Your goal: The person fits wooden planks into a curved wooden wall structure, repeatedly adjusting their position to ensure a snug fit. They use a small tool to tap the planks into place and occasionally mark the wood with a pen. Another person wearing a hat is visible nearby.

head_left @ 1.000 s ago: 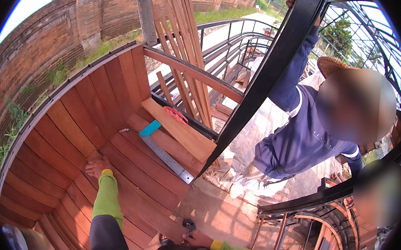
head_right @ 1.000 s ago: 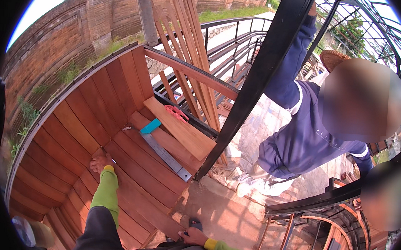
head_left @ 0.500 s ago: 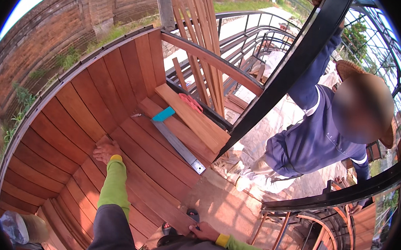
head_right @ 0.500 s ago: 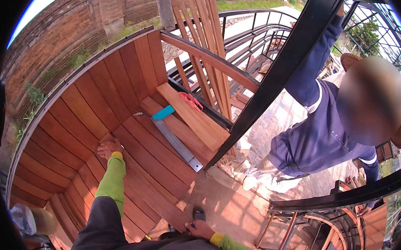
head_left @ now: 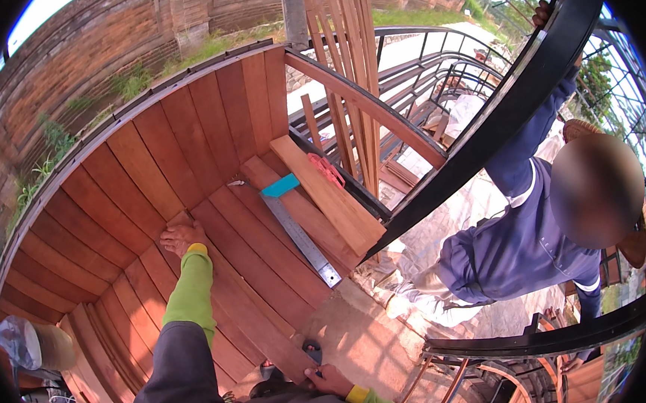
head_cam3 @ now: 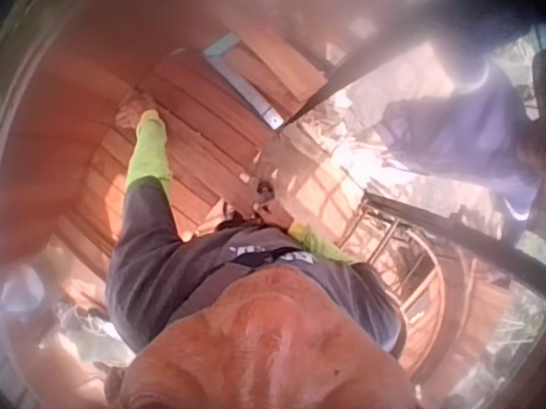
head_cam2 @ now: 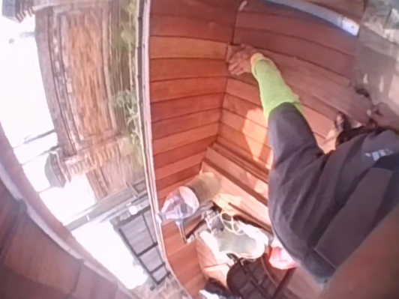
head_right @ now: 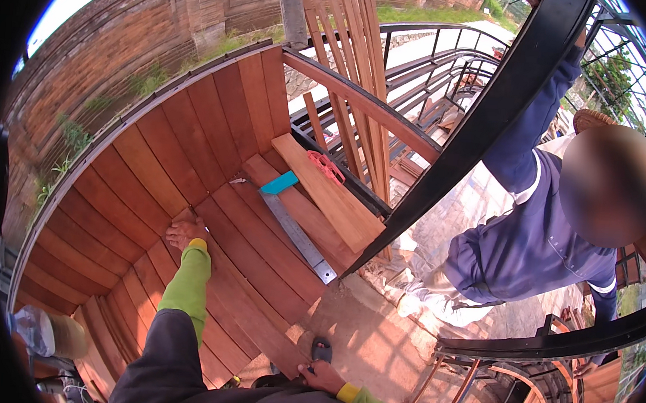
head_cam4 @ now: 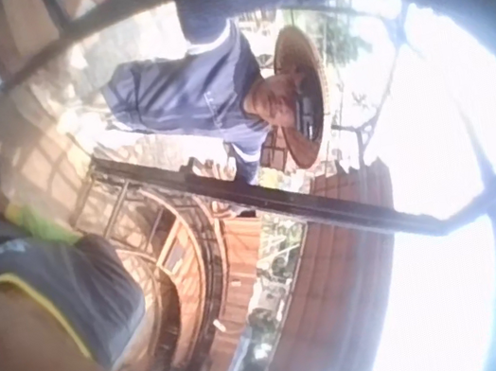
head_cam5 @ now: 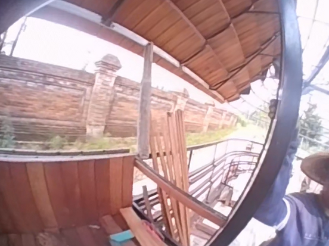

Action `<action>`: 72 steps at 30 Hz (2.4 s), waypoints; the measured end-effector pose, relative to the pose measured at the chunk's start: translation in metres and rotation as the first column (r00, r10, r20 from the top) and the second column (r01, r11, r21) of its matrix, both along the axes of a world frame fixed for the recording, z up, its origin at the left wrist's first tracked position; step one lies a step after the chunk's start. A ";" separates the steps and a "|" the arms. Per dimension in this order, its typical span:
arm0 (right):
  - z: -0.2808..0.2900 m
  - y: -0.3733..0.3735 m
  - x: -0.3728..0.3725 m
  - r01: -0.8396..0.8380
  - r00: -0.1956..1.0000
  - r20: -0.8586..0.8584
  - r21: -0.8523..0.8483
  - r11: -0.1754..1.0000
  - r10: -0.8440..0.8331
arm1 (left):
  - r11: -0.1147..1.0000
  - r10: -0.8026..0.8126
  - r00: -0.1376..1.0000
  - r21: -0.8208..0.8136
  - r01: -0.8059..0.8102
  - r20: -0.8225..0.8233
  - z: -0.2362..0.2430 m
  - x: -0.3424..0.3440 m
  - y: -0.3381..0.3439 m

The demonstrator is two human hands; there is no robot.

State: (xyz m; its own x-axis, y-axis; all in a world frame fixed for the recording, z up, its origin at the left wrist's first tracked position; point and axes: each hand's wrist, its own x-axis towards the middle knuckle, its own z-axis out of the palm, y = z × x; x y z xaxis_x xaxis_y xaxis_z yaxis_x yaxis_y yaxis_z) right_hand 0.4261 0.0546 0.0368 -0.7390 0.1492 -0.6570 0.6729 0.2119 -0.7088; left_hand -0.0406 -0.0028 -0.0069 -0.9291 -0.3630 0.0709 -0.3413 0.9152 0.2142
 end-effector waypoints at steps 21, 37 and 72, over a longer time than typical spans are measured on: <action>-0.002 0.002 0.001 0.013 0.999 -0.033 0.005 1.000 -0.013 | 1.000 -0.013 0.998 -0.023 0.014 0.056 0.016 0.003 0.007; -0.009 0.004 0.007 0.005 0.999 -0.037 0.004 1.000 -0.005 | 0.999 -0.040 0.998 0.034 0.038 0.054 0.013 0.003 0.008; -0.015 -0.001 0.007 0.129 0.981 -0.135 -0.098 0.987 -0.141 | 0.991 0.098 0.995 -0.092 -0.098 -0.006 -0.018 -0.029 -0.001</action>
